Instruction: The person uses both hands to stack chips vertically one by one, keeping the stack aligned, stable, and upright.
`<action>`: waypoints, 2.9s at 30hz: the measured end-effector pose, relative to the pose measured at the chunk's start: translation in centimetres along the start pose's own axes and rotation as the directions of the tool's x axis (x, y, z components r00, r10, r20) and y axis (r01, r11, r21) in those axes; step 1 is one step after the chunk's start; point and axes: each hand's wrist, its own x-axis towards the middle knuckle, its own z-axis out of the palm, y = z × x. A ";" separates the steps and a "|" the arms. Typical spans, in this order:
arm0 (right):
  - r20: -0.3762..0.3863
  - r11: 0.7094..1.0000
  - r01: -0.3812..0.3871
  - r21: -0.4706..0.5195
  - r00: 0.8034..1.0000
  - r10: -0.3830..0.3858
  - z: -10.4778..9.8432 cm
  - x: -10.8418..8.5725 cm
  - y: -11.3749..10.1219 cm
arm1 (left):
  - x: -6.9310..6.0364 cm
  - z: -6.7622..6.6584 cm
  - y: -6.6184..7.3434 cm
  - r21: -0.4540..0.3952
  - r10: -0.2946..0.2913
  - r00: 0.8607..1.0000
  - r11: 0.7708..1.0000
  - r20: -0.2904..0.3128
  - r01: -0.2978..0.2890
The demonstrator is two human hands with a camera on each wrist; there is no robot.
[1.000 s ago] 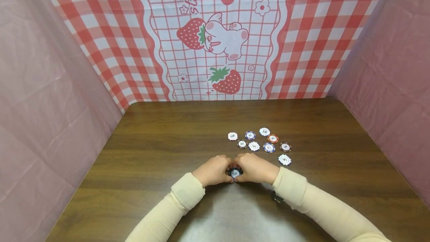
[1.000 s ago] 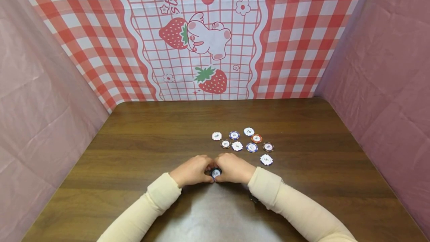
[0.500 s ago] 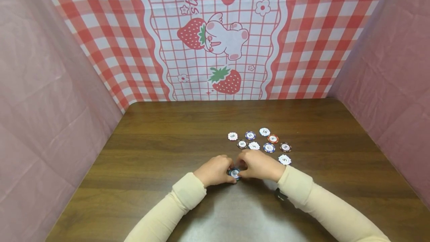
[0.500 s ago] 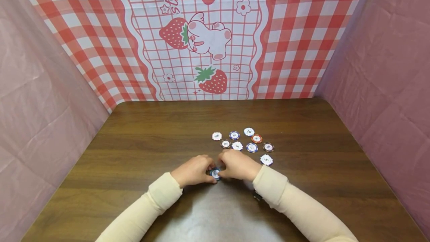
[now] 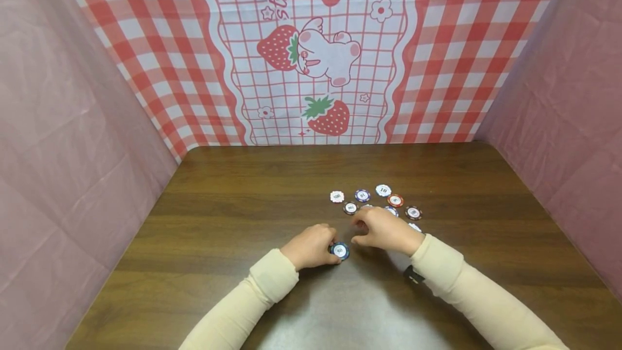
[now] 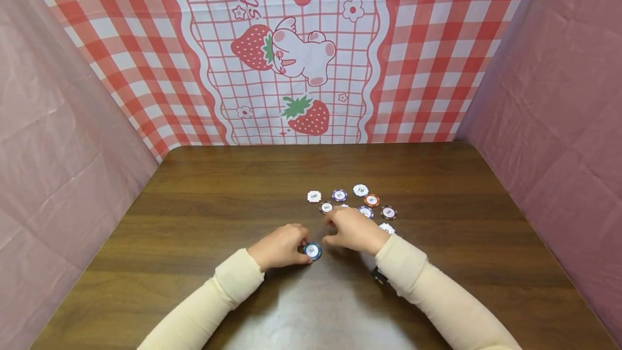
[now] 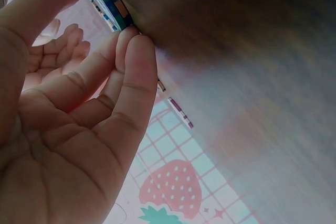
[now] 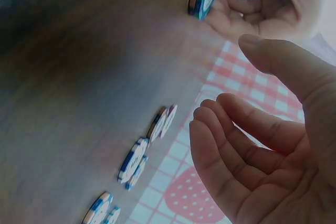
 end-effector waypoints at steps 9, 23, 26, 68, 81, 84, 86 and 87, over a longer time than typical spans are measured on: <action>-0.047 0.999 -0.045 -0.003 0.998 0.045 -0.6 0.0 1.9 | 0.1 0.0 0.1 0.049 0.031 1.000 0.998 0.006 -0.031; -0.012 0.981 -0.187 -0.045 0.982 0.186 -0.5 0.7 5.2 | -0.1 0.1 -0.1 0.036 0.050 0.999 0.998 -0.004 -0.050; 0.008 0.982 -0.184 -0.044 0.983 0.185 -0.3 1.0 5.6 | -0.1 0.0 -0.1 0.036 0.044 0.999 0.998 -0.005 -0.044; 0.106 0.972 -0.226 -0.056 0.967 0.231 0.1 3.0 6.3 | 0.0 0.1 -0.2 0.018 0.025 1.000 1.000 0.005 -0.025; 0.067 0.979 -0.200 -0.044 0.977 0.203 -0.4 2.7 5.8 | -0.1 0.1 -0.1 0.036 0.032 0.999 0.999 -0.003 -0.031; 0.069 0.979 -0.202 -0.030 0.977 0.203 -0.6 2.5 5.4 | -0.1 0.0 -0.1 0.038 0.030 1.000 0.999 -0.004 -0.030; 0.073 0.980 -0.198 -0.025 0.977 0.199 -0.6 2.4 5.1 | -0.1 0.1 -0.1 0.038 0.028 1.000 0.999 -0.006 -0.028; 0.074 0.980 -0.197 -0.020 0.977 0.198 -0.6 2.4 4.9 | -0.1 0.1 -0.1 0.038 0.028 1.000 0.999 -0.007 -0.028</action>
